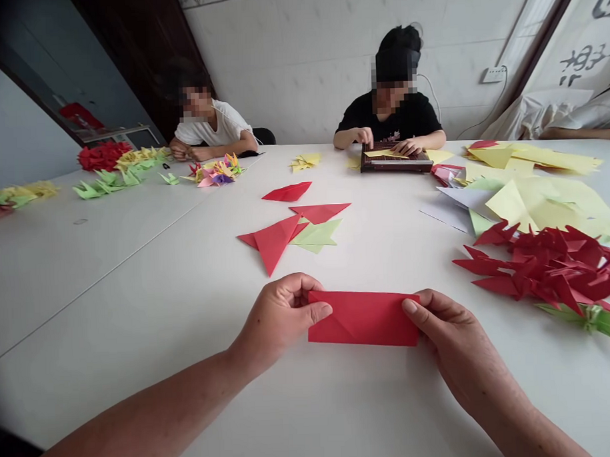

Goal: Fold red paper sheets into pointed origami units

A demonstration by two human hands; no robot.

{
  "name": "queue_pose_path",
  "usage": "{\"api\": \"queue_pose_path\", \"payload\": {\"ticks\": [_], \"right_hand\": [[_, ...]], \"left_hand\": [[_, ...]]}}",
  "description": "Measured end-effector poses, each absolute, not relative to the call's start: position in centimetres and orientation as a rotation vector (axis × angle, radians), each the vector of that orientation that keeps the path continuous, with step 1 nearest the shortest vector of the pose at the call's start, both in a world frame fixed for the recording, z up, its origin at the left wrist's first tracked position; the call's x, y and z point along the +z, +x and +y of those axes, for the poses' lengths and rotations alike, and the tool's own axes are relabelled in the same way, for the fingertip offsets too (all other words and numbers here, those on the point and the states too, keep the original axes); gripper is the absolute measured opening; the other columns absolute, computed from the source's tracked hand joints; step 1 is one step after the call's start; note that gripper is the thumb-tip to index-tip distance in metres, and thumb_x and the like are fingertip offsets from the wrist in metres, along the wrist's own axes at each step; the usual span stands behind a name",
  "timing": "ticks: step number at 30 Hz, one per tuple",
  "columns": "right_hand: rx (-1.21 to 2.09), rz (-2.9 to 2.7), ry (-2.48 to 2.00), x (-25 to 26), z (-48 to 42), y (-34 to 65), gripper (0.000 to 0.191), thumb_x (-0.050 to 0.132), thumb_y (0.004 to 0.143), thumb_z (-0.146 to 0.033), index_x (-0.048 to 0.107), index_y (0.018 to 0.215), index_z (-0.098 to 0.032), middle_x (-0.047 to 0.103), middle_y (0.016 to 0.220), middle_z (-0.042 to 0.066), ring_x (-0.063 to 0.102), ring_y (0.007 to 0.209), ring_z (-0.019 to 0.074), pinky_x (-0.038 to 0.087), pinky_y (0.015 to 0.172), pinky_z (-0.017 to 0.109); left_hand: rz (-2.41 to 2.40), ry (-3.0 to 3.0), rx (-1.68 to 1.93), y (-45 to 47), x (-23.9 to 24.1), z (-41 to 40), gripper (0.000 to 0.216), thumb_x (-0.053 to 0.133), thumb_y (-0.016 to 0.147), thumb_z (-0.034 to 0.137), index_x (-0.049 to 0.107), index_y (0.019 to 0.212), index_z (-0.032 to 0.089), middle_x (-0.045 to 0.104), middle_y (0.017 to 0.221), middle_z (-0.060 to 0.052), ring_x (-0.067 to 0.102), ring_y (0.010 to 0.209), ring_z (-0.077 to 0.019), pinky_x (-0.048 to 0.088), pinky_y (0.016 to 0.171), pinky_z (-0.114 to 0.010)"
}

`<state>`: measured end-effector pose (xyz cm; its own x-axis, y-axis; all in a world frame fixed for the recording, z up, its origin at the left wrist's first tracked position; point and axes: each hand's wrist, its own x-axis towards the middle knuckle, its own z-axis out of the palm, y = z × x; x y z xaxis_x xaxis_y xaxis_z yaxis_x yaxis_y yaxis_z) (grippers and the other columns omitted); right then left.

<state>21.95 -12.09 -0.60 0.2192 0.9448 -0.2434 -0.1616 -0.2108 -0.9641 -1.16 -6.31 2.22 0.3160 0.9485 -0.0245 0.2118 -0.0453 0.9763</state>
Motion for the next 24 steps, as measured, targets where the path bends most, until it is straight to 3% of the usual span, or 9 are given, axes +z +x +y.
{"api": "queue_pose_path", "payload": {"ticks": [15,24], "right_hand": [[1.183,-0.866,-1.458,0.4,-12.0,21.3,0.036,0.078,0.065,-0.050,0.057,0.065,-0.021,0.055,0.061,-0.002,0.048,0.056,0.0112,0.037,0.049,0.022],[1.233,-0.891,-1.437,-0.3,-11.5,22.3,0.039,0.075,0.069,-0.052,0.054,0.066,-0.019,0.050,0.057,-0.004,0.040,0.049,0.0077,0.030,0.043,0.020]], "left_hand": [[1.143,1.561,0.878,-1.1,2.3,-6.1,0.012,0.069,0.073,0.028,0.061,0.077,0.019,0.048,0.062,0.005,0.044,0.057,-0.0078,0.040,0.052,-0.019],[1.007,1.444,0.668,-1.3,2.1,-5.6,0.025,0.068,0.077,0.039,0.058,0.090,0.020,0.053,0.074,0.003,0.048,0.062,-0.0082,0.043,0.056,-0.021]]}}
